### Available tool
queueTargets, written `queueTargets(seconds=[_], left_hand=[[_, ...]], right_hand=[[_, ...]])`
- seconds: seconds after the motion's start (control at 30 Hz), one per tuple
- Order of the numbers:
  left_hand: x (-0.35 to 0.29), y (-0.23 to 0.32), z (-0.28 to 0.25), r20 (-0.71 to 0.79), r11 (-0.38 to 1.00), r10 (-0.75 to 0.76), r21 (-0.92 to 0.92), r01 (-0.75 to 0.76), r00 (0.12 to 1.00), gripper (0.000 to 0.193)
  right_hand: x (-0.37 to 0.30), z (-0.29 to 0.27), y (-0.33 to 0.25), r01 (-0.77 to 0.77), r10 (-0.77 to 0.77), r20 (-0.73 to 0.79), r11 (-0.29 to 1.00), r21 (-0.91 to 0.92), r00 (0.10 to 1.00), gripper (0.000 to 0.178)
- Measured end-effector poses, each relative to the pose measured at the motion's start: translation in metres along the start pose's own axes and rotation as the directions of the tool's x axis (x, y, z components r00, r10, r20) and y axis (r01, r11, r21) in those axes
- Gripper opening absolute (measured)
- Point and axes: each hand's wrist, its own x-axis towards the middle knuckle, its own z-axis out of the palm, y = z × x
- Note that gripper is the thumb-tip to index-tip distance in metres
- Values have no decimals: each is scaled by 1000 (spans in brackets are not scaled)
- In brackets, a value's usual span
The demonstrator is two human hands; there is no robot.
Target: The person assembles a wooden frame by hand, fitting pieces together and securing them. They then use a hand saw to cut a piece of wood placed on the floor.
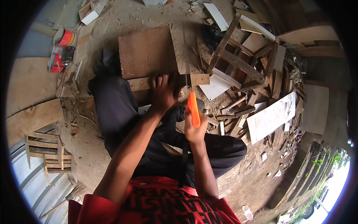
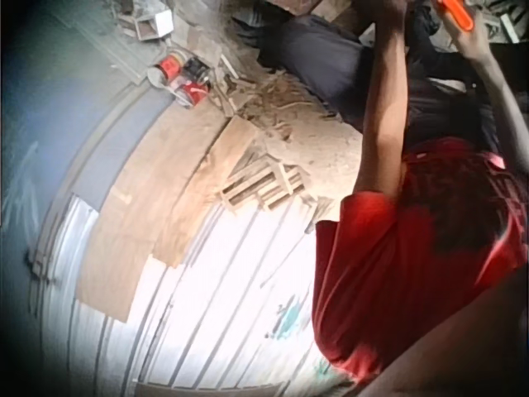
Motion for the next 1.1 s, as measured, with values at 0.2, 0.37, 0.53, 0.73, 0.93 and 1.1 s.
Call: queueTargets(seconds=[0.2, 0.37, 0.53, 0.73, 0.93, 1.1], left_hand=[[-2, -5, -8, -37, 1000, 26, -10, -27, 999, 60], [-9, 0, -4, -58, 1000, 7, -11, -7, 998, 57], [5, 1, -3, -81, 998, -3, -62, -2, 997, 52], [0, -6, -2, -88, 999, 6, -32, -8, 996, 55], [0, -9, 1, -56, 998, 15, -55, -18, 998, 59], [-1, -1, 4, -161, 997, 73, 3, -74, 984, 56]], right_hand=[[-146, -63, -45, -234, 245, 84, 965, -121, 966, 19], [-93, -42, -48, -194, 192, 25, 978, 72, 981, 24], [23, -3, -42, -163, 164, 19, 985, -46, 986, 29], [-105, -39, -40, -209, 207, 60, 978, 27, 976, 24], [-132, -53, -41, -236, 235, 44, 971, 38, 971, 24], [7, -16, -12, -90, 90, -9, 995, 32, 996, 29]])
